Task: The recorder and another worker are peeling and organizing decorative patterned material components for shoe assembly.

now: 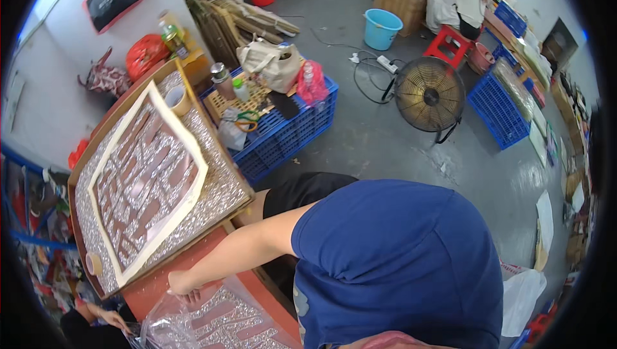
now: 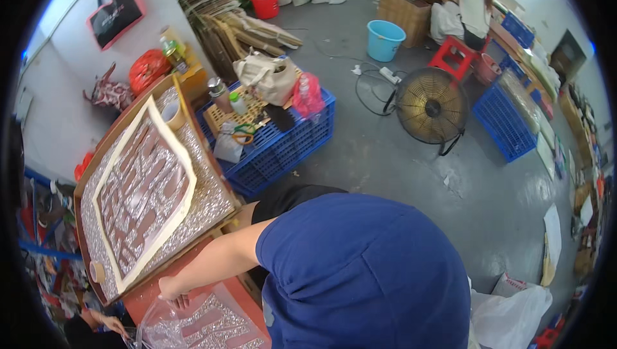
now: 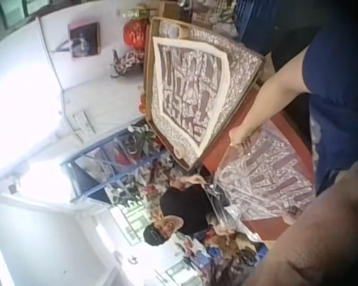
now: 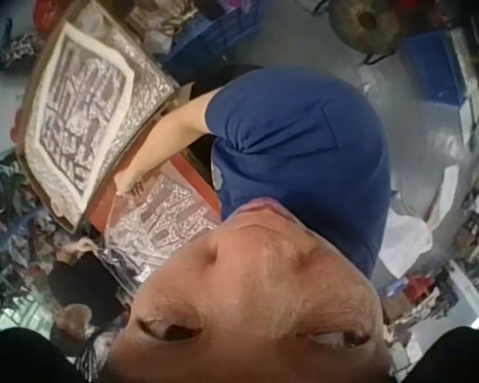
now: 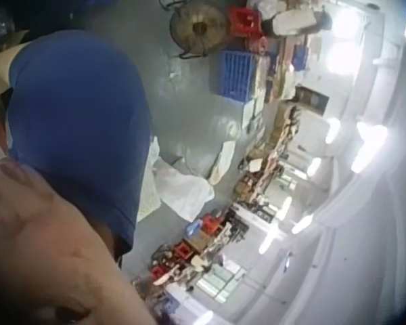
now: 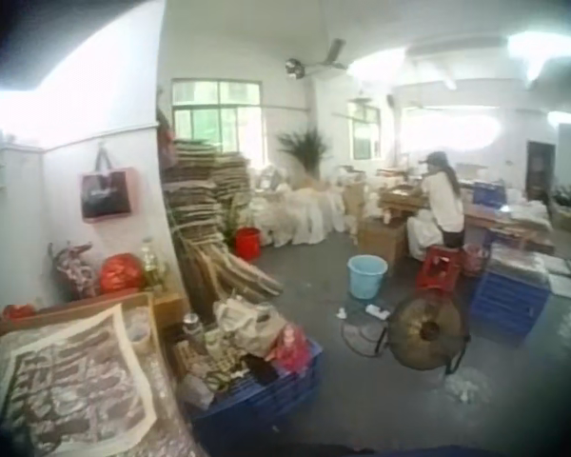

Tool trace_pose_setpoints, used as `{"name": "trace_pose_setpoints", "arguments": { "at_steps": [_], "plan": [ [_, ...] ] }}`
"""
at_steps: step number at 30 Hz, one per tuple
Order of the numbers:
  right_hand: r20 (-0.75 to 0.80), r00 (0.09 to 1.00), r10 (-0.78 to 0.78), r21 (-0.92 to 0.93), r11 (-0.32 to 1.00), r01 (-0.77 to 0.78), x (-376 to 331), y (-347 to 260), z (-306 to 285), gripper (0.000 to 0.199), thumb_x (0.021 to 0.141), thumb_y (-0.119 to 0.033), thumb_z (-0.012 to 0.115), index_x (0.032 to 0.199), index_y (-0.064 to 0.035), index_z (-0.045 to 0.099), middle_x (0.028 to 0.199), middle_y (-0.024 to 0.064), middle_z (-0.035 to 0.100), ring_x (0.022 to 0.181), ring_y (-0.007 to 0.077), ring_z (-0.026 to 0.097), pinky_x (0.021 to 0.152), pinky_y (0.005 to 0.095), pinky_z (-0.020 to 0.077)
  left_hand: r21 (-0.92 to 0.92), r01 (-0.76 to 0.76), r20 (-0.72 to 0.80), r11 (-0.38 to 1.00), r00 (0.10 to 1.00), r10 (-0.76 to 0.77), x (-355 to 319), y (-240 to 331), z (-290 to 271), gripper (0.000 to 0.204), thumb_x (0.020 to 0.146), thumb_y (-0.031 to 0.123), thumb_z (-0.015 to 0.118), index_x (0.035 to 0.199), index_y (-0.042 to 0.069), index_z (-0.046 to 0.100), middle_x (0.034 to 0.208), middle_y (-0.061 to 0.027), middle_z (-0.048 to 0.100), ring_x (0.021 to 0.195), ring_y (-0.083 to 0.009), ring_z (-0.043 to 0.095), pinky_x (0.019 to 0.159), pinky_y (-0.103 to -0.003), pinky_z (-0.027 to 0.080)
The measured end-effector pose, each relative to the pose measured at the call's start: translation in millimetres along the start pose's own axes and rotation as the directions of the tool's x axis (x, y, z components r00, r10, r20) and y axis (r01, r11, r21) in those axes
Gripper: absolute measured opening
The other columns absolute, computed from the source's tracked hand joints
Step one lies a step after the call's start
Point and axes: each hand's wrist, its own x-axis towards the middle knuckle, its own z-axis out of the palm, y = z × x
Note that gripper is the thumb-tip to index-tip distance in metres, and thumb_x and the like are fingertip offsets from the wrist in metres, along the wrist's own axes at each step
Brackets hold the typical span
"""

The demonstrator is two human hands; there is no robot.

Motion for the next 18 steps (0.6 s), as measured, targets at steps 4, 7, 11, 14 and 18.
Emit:
{"name": "trace_pose_setpoints", "arguments": {
  "at_steps": [4,7,11,14,18],
  "plan": [
    [-0.047,0.999,0.0,-0.144,0.99,-0.007,-19,-9,-15,0.049,0.098,-0.023,0.041,0.069,0.0119,0.06,0.06,0.0193,0.063,0.053,0.0286,0.065,0.048,0.0386,0.0567,0.005,0.004,-0.016,1.0,1.0,-0.004,-6,12,45,0.056,0.084,0.02,0.064,0.132,0.01,0.037,0.112,-0.0113,0.057,0.095,-0.025,0.057,0.082,-0.037,0.047],
    [-0.062,0.998,-0.006,-0.275,0.961,-0.011,-23,-5,-21,0.047,0.096,-0.024,0.046,0.067,0.0097,0.062,0.059,0.0179,0.063,0.051,0.0263,0.065,0.048,0.0368,0.0564,-0.013,-0.002,-0.099,1.0,0.995,0.001,-35,18,67,0.052,0.083,0.019,0.066,0.129,0.008,0.043,0.108,-0.0112,0.058,0.092,-0.0248,0.058,0.08,-0.037,0.048],
    [0.024,1.0,-0.016,-0.33,0.944,0.023,-56,-1,-30,0.036,0.087,-0.018,0.057,0.061,0.0061,0.062,0.056,0.0161,0.062,0.048,0.0214,0.063,0.045,0.0343,0.0527,-0.13,-0.018,-0.403,0.991,0.914,-0.036,-143,-2,65,0.047,0.081,0.017,0.067,0.124,0.005,0.052,0.102,-0.0112,0.06,0.087,-0.0247,0.059,0.076,-0.036,0.05],
    [0.124,0.99,-0.07,-0.286,0.953,0.103,-75,30,-50,0.013,0.083,-0.018,0.063,0.089,-0.0093,0.07,0.066,0.008,0.065,0.053,0.0153,0.063,0.046,0.0306,0.0516,-0.302,-0.282,-0.657,0.911,0.753,0.015,-225,-1,114,0.021,0.088,0.022,0.06,0.096,0.003,0.055,0.075,-0.0051,0.059,0.062,-0.0178,0.058,0.056,-0.03,0.049],
    [0.012,0.996,-0.089,-0.414,0.906,0.086,-96,32,-55,0.036,0.089,-0.032,0.055,0.075,-0.0013,0.067,0.061,0.0079,0.064,0.051,0.0166,0.062,0.05,0.0306,0.051,-0.068,-0.257,-0.72,0.964,0.681,0.131,-231,-37,89,0.027,0.085,0.027,0.067,0.065,0.016,0.052,0.048,0.0098,0.033,0.037,-0.0018,0.027,0.035,-0.022,0.018]
  ]
}}
